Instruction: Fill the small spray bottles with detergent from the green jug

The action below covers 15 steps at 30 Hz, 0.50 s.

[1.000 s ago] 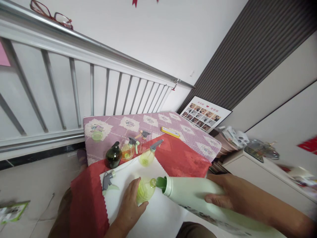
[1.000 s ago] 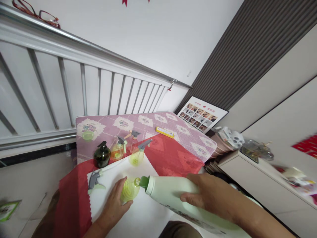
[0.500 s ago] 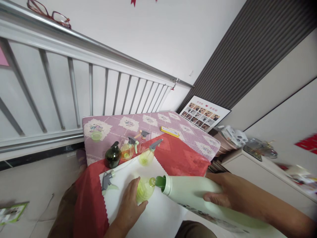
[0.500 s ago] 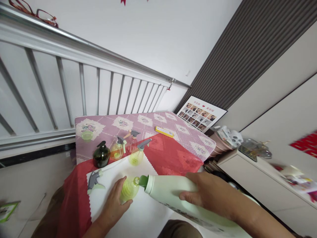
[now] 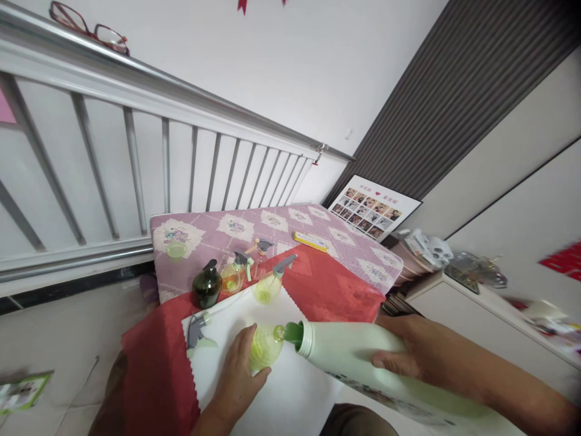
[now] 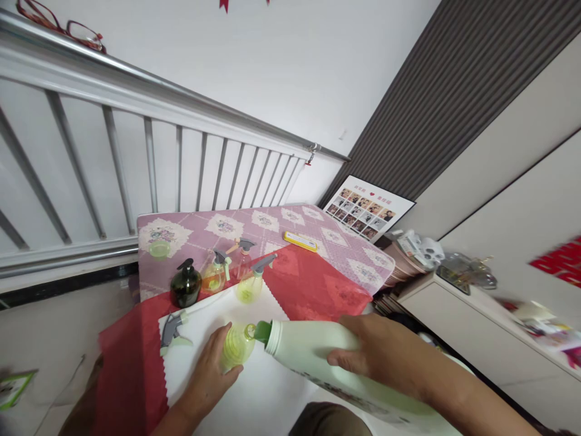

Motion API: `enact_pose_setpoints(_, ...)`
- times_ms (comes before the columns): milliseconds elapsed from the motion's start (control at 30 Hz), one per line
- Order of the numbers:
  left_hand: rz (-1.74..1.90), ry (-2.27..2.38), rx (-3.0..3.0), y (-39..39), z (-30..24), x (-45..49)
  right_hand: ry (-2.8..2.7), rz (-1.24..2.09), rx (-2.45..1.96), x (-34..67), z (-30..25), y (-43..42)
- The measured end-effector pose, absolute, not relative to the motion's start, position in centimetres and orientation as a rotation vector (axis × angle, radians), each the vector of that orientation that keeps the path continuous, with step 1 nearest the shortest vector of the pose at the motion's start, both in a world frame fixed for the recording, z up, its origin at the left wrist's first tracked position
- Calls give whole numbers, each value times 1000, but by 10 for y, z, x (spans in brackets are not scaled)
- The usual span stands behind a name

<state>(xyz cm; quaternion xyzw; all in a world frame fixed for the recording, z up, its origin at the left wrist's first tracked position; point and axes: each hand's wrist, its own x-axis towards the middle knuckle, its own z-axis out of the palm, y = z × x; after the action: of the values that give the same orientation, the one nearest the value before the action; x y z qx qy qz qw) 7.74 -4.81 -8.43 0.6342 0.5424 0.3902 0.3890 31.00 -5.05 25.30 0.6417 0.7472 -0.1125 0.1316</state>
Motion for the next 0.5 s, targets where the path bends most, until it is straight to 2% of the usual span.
enact_pose_setpoints(100, 994, 1379, 1611, -48, -85, 77, 2138, -414, 1810, 307, 256, -51)
enact_pose_setpoints(500, 990, 1380, 1595, -47, -85, 78, 2126, -399, 1868, 306, 256, -53)
